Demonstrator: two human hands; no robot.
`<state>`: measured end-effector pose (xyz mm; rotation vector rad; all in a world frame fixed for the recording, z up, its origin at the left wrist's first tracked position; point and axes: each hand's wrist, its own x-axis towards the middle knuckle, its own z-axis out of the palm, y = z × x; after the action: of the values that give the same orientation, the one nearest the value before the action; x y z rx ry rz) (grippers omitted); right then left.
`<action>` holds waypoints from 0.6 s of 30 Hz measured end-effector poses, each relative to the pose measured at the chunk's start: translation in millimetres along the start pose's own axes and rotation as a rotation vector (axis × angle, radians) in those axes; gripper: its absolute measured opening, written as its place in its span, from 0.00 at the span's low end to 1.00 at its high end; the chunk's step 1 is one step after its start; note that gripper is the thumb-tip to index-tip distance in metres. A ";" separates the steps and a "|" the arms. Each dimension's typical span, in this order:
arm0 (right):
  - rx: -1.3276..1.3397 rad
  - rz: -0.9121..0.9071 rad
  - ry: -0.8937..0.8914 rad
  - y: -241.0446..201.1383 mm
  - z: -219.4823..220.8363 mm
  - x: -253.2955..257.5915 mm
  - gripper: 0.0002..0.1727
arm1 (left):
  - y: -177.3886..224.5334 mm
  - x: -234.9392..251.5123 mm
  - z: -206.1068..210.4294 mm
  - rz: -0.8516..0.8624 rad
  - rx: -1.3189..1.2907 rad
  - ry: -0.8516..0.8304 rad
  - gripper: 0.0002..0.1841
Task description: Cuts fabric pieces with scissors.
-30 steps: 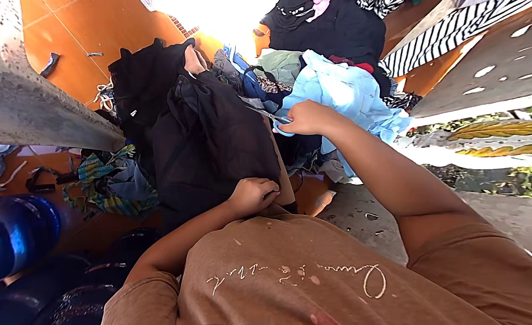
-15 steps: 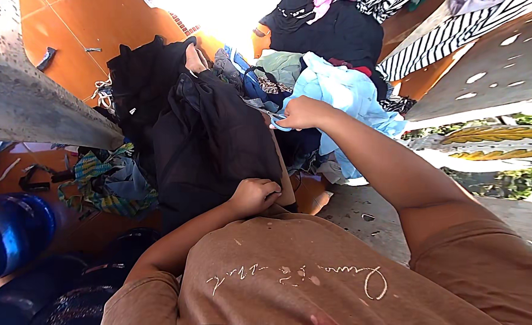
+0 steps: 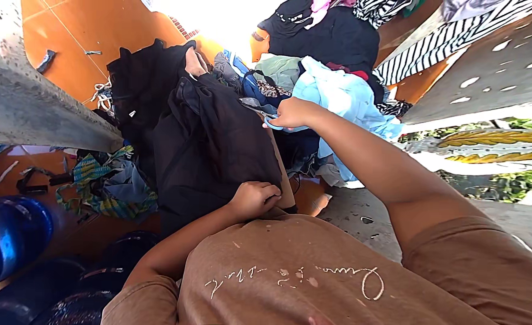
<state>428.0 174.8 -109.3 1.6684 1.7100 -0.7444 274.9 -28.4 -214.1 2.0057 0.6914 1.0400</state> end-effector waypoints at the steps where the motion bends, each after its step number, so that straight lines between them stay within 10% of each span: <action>1: 0.008 -0.010 -0.002 2.5 -0.9 2.3 0.31 | -0.3 -0.1 -0.1 0.000 -0.001 0.001 0.07; 18: 0.227 -0.046 -0.032 14.0 4.2 41.0 0.32 | -1.2 0.4 -0.6 0.009 -0.004 0.001 0.07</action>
<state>442.2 198.5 -142.9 1.7611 1.6984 -1.0139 274.5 -27.2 -214.6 2.0071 0.6807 1.0467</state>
